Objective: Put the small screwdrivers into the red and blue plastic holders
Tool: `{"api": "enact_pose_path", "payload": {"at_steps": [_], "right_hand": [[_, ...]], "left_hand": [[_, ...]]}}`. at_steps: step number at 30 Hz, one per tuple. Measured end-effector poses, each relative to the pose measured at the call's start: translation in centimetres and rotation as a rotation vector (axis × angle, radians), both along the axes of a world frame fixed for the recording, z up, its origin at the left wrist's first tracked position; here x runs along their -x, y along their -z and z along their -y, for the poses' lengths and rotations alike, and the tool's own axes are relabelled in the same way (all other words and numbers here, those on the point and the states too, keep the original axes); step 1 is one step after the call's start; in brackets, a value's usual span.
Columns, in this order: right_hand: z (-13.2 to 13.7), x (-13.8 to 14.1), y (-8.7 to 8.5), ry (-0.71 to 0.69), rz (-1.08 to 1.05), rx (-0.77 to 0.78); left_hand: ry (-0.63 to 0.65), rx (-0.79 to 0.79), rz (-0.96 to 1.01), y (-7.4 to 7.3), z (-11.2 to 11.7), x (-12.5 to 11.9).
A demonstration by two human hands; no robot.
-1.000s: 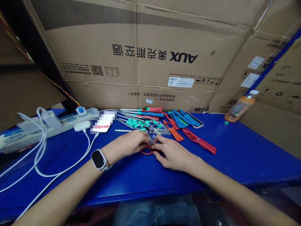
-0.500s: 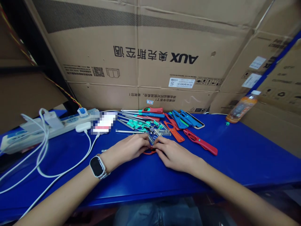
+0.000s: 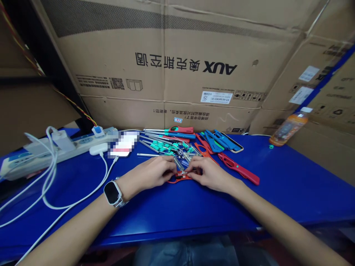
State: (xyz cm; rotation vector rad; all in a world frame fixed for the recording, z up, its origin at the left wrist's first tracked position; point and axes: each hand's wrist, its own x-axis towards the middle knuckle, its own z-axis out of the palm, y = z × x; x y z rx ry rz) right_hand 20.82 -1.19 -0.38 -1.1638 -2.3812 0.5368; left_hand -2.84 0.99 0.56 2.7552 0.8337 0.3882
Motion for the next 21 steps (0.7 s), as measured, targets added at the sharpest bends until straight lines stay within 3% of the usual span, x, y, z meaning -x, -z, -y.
{"api": "enact_pose_path", "payload": {"at_steps": [8,21], "right_hand": [[0.00,-0.01,0.71,0.024,-0.059,0.009],[-0.38,0.25,0.64,0.028,-0.074,-0.002]], "left_hand": [[0.074,-0.046,-0.015,-0.16,0.89,-0.73],[0.022,0.008,-0.017,-0.07,0.46,-0.46]]}}
